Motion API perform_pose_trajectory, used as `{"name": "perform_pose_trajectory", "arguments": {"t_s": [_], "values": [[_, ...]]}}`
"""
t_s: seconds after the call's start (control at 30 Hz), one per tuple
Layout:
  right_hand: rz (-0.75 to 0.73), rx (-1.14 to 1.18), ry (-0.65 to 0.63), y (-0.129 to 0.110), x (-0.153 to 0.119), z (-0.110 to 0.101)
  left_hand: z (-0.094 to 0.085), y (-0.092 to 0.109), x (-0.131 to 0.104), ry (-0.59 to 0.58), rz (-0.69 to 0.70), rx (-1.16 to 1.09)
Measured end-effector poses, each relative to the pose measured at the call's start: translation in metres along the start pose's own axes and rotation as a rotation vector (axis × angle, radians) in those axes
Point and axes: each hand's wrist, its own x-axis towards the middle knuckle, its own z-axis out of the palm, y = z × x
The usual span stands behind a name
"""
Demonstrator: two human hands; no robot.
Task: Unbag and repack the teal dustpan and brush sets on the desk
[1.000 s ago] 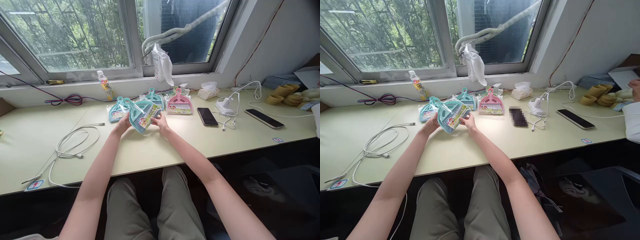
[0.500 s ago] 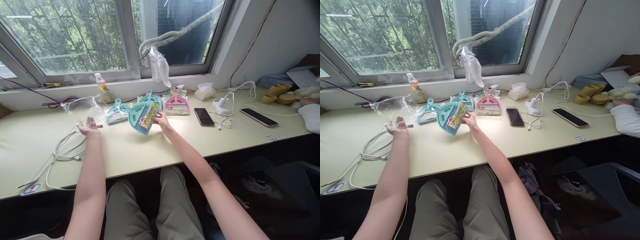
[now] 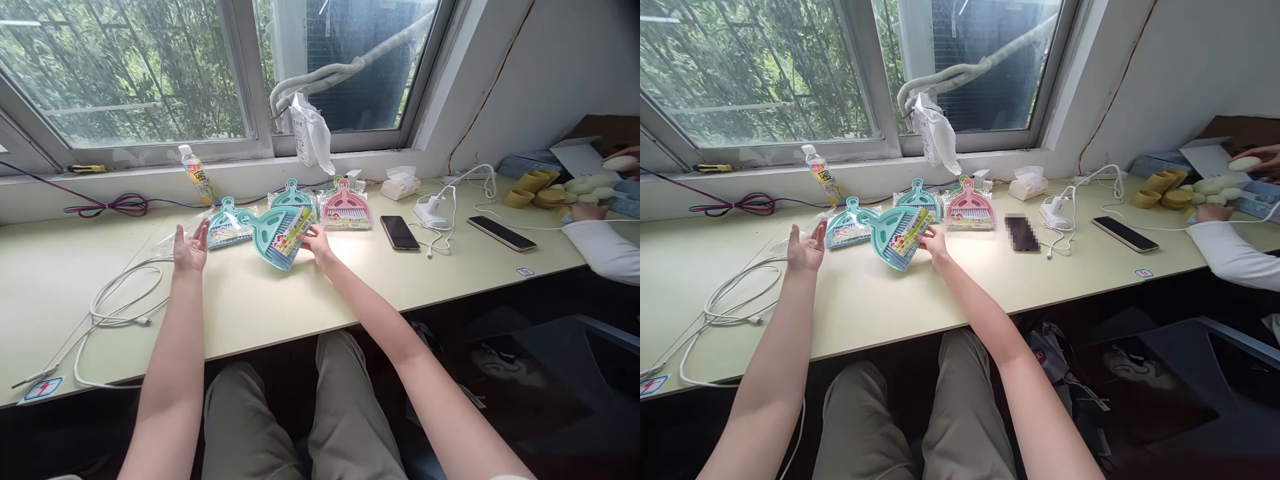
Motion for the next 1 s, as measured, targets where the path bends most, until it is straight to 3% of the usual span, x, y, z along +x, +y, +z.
{"name": "perform_pose_trajectory", "arguments": {"t_s": [0.1,0.3,0.43,0.6,0.67,0.73,0.77,0.83,0.9,0.93,1.0], "values": [[-0.022,0.024,-0.027,0.003,0.002,0.001,0.02,-0.01,-0.008,-0.14,0.039,0.1],[-0.008,-0.061,-0.137,-0.002,0.008,0.001,0.052,-0.062,-0.031,-0.411,-0.204,0.405],[0.01,-0.434,-0.158,-0.014,0.016,-0.016,0.051,-0.075,-0.03,-0.275,-0.162,0.441],[-0.135,-1.177,0.11,-0.019,0.018,-0.042,0.046,-0.067,-0.02,-0.181,0.057,0.41],[-0.223,-1.348,0.188,-0.018,0.016,-0.043,0.046,-0.065,-0.018,-0.133,0.116,0.401],[-0.354,-1.38,0.188,-0.017,0.012,-0.038,0.046,-0.065,-0.016,-0.073,0.146,0.405],[-0.41,-1.356,0.126,-0.017,0.01,-0.034,0.046,-0.066,-0.015,-0.052,0.16,0.404],[-0.426,-1.274,-0.143,-0.014,0.007,-0.027,0.046,-0.066,-0.014,-0.03,0.187,0.387],[-0.309,-1.186,-0.489,-0.01,0.005,-0.022,0.046,-0.066,-0.013,-0.017,0.213,0.376],[-0.256,-1.147,-0.602,-0.006,0.006,-0.022,0.045,-0.066,-0.013,-0.008,0.23,0.379],[-0.258,-1.101,-0.621,0.001,0.009,-0.024,0.044,-0.066,-0.012,0.012,0.281,0.404]]}}
